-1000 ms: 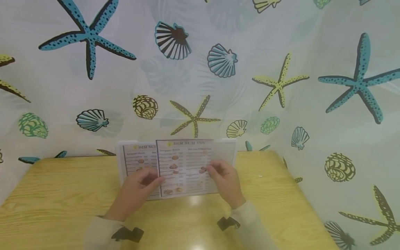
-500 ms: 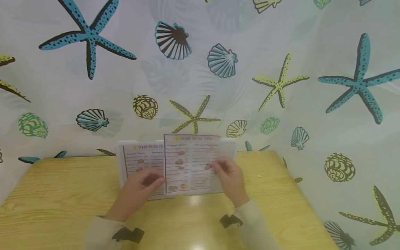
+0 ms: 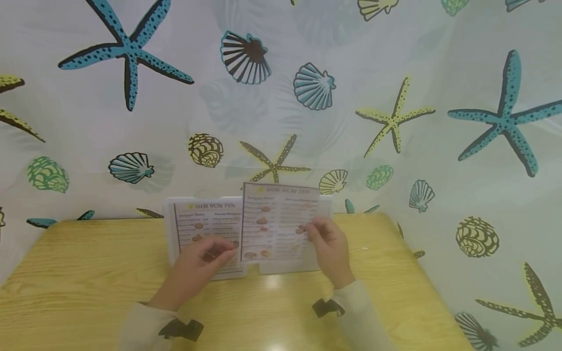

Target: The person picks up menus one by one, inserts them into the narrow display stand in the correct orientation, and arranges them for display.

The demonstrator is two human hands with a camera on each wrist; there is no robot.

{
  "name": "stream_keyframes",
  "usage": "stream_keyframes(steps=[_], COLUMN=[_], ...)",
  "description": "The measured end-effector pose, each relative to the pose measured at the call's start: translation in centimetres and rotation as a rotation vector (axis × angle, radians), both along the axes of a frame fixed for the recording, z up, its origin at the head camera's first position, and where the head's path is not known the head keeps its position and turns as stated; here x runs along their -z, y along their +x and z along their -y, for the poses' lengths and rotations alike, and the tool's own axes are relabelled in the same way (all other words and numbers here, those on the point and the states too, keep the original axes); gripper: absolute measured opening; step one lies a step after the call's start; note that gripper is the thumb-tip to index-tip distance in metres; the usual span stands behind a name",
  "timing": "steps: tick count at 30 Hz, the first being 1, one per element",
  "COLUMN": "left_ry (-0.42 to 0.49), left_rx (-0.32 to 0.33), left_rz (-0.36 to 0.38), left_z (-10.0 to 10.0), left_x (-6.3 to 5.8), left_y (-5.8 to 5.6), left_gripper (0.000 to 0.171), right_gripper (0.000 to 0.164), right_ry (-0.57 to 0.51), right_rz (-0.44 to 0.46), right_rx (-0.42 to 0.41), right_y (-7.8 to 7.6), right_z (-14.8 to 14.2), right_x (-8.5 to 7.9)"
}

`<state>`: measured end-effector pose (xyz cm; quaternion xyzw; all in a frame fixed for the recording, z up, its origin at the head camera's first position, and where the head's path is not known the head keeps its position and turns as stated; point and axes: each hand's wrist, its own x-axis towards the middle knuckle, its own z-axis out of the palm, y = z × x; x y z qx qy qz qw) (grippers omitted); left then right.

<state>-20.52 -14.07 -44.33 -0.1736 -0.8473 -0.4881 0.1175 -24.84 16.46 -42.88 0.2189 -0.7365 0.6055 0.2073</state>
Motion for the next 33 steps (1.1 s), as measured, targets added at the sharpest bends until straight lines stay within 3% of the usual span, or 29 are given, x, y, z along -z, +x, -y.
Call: stream_keyframes(steps=[11, 19, 26, 33], left_ry=[-0.001, -0.007, -0.029, 0.014], left_rx=[0.013, 0.023, 0.045, 0.1], left_rz=[0.002, -0.001, 0.06, 0.012], left_z=[-0.2, -0.3, -0.8, -2.1], left_x=[0.0, 0.2, 0.6, 1.0], left_y=[0.0, 0.1, 0.0, 0.0], left_gripper=[0.012, 0.015, 0.02, 0.023], right_gripper=[0.007, 0.007, 0.009, 0.009], right_ry=[-0.063, -0.122, -0.149, -0.187], right_rz=[-0.076, -0.19, -0.208, -0.235], right_rx=[0.079, 0.112, 0.103, 0.131], right_y=[-0.4, -0.8, -0.9, -0.9], right_z=[-0.9, -1.6, -2.2, -2.7], right_x=[0.0, -0.2, -0.6, -1.0])
